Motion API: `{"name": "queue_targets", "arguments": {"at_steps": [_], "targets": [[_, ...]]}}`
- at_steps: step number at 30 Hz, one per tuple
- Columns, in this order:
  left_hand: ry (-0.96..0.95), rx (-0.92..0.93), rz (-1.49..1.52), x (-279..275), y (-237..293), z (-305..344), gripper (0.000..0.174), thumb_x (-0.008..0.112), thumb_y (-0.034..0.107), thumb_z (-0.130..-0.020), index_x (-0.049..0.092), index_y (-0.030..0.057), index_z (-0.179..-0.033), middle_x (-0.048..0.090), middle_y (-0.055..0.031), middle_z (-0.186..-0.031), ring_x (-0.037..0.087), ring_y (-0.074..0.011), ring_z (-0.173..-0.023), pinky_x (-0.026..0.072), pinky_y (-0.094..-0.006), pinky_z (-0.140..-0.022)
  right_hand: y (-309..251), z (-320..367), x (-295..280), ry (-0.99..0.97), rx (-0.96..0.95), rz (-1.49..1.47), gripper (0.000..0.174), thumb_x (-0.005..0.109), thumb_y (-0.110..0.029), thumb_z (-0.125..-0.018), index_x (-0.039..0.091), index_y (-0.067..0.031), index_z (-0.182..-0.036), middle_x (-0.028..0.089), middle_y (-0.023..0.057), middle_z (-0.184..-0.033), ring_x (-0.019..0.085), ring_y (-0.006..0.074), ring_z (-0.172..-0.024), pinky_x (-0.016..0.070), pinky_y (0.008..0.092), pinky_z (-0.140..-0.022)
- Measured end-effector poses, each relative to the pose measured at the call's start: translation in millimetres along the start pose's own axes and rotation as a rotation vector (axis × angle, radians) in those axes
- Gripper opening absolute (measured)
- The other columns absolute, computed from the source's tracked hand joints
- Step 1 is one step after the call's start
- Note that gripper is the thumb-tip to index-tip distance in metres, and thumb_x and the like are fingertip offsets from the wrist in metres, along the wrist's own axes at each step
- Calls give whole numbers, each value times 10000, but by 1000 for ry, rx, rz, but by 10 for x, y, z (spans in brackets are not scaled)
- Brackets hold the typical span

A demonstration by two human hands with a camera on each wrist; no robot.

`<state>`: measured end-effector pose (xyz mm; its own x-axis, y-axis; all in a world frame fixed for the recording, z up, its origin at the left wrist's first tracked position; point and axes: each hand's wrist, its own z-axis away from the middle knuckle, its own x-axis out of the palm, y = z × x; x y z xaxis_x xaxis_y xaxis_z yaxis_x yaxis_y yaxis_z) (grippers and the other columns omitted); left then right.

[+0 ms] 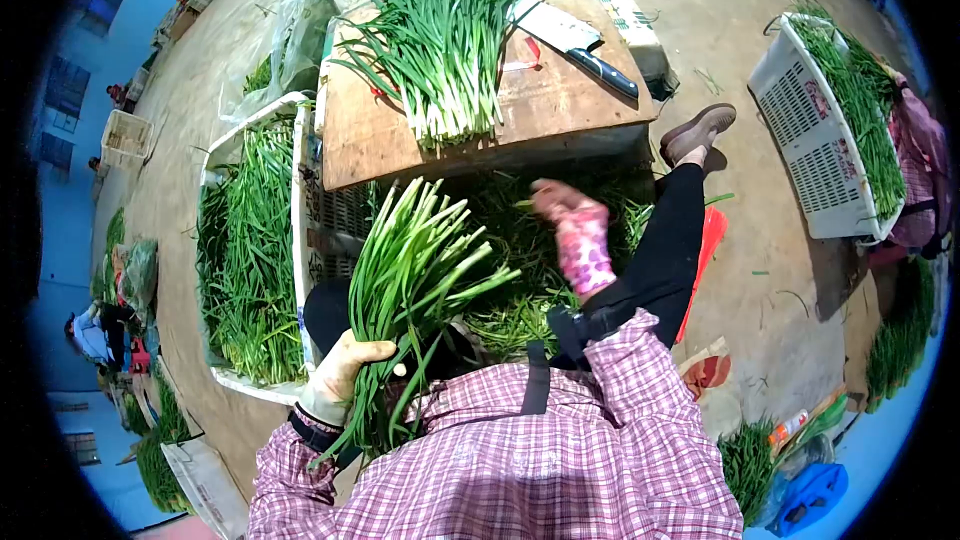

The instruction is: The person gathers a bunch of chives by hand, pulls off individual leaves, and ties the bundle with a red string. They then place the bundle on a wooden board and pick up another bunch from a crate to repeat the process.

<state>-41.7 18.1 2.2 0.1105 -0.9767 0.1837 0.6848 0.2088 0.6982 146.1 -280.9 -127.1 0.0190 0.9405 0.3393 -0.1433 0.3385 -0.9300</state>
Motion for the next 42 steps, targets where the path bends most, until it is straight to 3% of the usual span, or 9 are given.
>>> {"name": "queue_targets", "arguments": {"at_steps": [6,12,15,18,20,30,34,35,42], "targets": [[-58,-55,27,53,27,-76,384,738,140,-827,686,-8,-1177,732,-45,-1046,668,-131,-902,509,-274,-870,-139,197,451,-499,-516,1227,365,834,-350,-784,760,-68,-1004,516,90,-1479,432,287,-1393,241,422,-1222],[-59,-86,27,123,58,-40,389,738,141,-840,673,-24,-1186,736,-64,-1016,684,-129,-843,549,-259,-770,51,287,374,-489,-73,488,125,768,-52,-815,752,-26,-936,666,106,-1273,617,257,-1197,533,376,-948],[-49,-57,6,82,26,-51,392,724,129,-841,675,-25,-1198,738,-65,-1028,685,-131,-859,551,-272,-799,-24,137,189,-240,-186,547,44,742,-55,-840,715,-20,-838,703,141,-1095,689,270,-971,541,386,-884],[-38,-69,53,108,19,-44,407,731,135,-829,674,-24,-1199,739,-64,-1029,684,-132,-873,542,-273,-831,-166,121,224,-363,-440,700,166,806,-171,-808,731,-103,-940,682,118,-1183,640,295,-1115,535,402,-932],[-46,-75,38,118,35,-74,421,739,144,-820,673,-22,-1201,738,-64,-1033,684,-134,-873,537,-271,-835,-94,266,371,-546,-598,943,237,825,-255,-790,748,-92,-943,594,139,-1364,434,337,-1381,324,478,-1160],[-94,-73,19,99,43,-25,424,742,125,-827,656,-21,-1215,732,-67,-1031,680,-128,-860,540,-260,-817,78,-35,-9,-268,82,480,137,740,-108,-877,751,-2,-964,721,132,-1102,678,204,-1002,537,331,-892],[-146,-117,95,115,36,-90,425,768,53,-821,623,-46,-1208,715,-96,-992,695,-156,-770,595,-275,-715,-205,-20,227,-824,377,531,257,733,-110,-882,730,-11,-1119,718,110,-1101,668,170,-1012,525,324,-907],[-139,-102,74,168,33,-99,431,772,81,-811,631,-44,-1199,721,-97,-976,693,-161,-751,589,-278,-713,127,-104,76,-1094,-55,419,276,710,-87,-890,726,-36,-1160,726,93,-1127,669,153,-994,530,322,-894],[-84,-122,97,102,74,-29,373,727,82,-820,665,-33,-1169,730,-82,-969,683,-139,-751,566,-267,-720,-49,-151,-105,-337,214,136,225,662,-148,-947,745,-4,-1099,746,74,-1047,681,151,-946,531,314,-899]]}}
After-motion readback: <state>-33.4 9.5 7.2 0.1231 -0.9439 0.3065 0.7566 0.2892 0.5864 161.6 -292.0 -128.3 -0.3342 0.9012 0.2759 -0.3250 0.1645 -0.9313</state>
